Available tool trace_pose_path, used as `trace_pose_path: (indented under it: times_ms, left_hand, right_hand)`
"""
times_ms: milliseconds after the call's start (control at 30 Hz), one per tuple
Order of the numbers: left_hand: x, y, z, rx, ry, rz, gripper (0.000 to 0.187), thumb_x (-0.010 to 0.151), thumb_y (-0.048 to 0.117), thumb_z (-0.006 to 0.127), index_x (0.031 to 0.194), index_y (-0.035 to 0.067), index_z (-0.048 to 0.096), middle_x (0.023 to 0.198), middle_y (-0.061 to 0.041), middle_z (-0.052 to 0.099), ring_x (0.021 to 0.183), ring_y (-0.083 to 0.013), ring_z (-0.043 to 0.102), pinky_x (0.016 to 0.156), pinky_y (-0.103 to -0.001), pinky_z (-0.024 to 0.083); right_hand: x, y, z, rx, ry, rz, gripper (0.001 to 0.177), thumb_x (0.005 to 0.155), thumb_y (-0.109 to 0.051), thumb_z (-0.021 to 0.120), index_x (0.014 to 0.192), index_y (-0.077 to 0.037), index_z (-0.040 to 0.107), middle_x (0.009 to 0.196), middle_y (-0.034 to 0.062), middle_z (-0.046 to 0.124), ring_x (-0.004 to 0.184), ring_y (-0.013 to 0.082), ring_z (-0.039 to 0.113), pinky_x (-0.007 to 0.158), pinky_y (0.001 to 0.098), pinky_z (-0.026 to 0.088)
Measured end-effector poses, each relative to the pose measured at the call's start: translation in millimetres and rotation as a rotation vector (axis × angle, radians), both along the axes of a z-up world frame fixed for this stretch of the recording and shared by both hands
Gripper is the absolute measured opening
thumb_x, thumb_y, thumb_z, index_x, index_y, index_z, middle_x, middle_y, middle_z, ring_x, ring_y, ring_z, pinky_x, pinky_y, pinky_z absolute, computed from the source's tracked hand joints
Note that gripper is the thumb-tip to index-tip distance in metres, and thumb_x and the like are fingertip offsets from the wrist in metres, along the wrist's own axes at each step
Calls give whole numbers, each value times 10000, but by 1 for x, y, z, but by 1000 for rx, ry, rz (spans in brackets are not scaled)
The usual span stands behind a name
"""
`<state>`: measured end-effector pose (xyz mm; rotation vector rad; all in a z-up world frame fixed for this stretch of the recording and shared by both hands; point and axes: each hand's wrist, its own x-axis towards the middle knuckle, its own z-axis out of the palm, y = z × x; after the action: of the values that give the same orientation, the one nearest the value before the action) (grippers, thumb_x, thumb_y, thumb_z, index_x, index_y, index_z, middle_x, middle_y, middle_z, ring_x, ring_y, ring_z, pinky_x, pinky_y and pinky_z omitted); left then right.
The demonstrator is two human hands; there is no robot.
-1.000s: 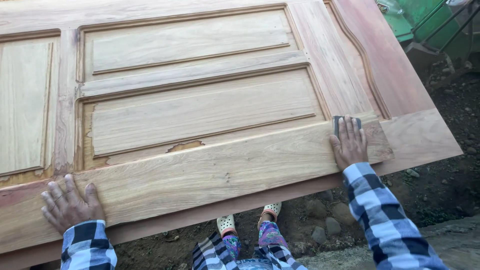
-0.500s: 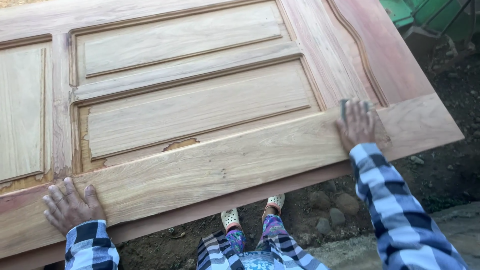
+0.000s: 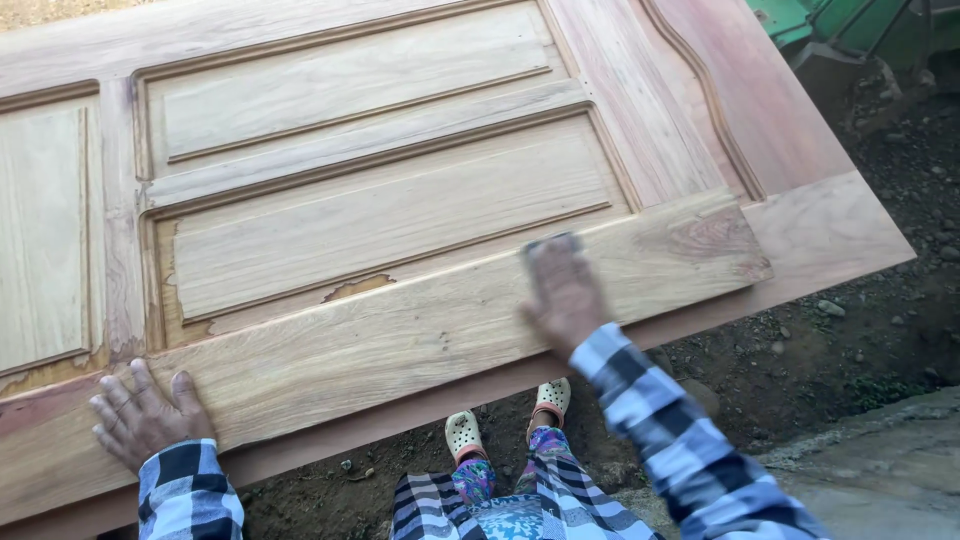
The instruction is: Sanding the surface of a large wooden door using a hand-held sanding block.
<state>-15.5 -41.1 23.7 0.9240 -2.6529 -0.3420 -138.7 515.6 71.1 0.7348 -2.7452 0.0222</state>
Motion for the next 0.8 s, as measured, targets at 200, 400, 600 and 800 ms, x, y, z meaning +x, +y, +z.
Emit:
trace_pose_path:
  times_ms: [200,400,600,800]
  left_hand:
    - [1,-2,-1,4,9,-12,676,1059,579,441,1608,184,419,1690,-226,283,1576,-414,162,1245,-599,78]
    - [1,-3,-2,7,10,-15,658,1074,568,435,1603,176,426,1694,-227,285,1573,-413,161,1244,-605,82]
    - [2,-4,-5,-13,26,-19,660,1092,557,443,1609,147,445,1692,-249,294,1574,-438,168,1239,-627,89]
    - [3,-4,-7,-22,35,-30,672,1106,561,442,1620,128,447,1693,-270,291,1579,-453,168,1243,-630,86]
  right_hand:
    - [37,-70,-16,218,-299,262,877,1016,-717,68,1638,-114,-65,1714,128,-131,1589,261,-118,1265,425,-80]
    - [5,95,4,24,-164,-183,692,1048,-561,77,1636,-201,30,1724,52,18,1586,253,25,1268,452,22]
    - [-27,247,-11,-101,-138,-732,768,1050,-629,118,1645,-145,108,1733,121,104,1601,281,65,1277,501,30]
    - [-13,197,-32,-54,-78,-591,856,1047,-667,112,1640,-51,120,1716,201,109,1581,340,67,1251,525,14]
